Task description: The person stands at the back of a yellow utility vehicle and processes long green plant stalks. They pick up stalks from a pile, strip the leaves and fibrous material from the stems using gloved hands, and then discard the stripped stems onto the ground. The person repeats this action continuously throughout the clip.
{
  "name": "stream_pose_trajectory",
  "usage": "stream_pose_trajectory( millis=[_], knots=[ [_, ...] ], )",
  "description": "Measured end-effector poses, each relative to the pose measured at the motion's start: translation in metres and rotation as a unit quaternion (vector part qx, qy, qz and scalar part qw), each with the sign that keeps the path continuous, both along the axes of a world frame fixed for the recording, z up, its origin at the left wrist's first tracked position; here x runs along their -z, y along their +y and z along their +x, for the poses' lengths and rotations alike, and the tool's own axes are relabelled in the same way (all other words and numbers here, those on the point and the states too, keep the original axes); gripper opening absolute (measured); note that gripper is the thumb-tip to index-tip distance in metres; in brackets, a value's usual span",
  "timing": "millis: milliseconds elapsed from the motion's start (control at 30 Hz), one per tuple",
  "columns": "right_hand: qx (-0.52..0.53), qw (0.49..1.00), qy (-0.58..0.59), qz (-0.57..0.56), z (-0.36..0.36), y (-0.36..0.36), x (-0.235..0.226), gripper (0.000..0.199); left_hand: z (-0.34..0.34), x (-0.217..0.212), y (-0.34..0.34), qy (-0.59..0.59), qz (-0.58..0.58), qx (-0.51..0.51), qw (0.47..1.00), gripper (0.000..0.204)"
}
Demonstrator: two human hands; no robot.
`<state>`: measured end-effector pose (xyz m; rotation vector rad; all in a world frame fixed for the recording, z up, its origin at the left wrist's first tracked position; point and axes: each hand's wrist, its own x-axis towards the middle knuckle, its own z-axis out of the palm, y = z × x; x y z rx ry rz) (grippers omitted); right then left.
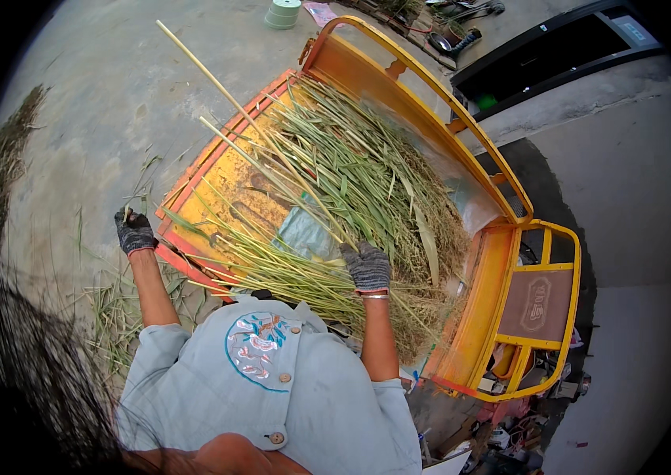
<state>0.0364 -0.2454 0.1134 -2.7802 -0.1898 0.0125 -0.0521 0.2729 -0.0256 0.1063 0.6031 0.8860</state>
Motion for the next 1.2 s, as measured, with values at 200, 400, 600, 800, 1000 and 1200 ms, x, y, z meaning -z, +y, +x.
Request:
stream_pose_trajectory(
  millis=[200, 400, 600, 800, 1000, 1200],
  knots=[
    [-0.030, 0.999, 0.019, 0.001, 0.005, -0.006, 0.005, 0.041, -0.159, 0.106, 0.139, 0.111, -0.067, -0.220, 0.967, 0.030],
    [-0.051, 0.983, 0.177, -0.015, -0.014, -0.002, 0.002, 0.047, -0.056, 0.017, -0.082, 0.249, 0.009, 0.149, 0.957, 0.024],
    [-0.164, 0.945, 0.270, -0.079, -0.024, 0.020, -0.005, 0.035, 0.031, -0.085, -0.245, 0.053, 0.167, 0.423, 0.889, 0.026],
    [-0.326, 0.916, 0.177, -0.150, -0.037, -0.026, 0.025, 0.040, 0.048, -0.113, -0.271, 0.043, 0.188, 0.481, 0.855, 0.024],
    [-0.371, 0.917, 0.148, -0.007, -0.041, -0.051, 0.048, 0.038, 0.051, -0.108, -0.284, -0.047, 0.093, 0.502, 0.859, 0.025],
    [0.107, 0.659, 0.599, 0.442, -0.042, -0.033, 0.038, 0.011, 0.059, -0.082, -0.284, -0.105, 0.065, 0.510, 0.851, 0.026]
  ],
)
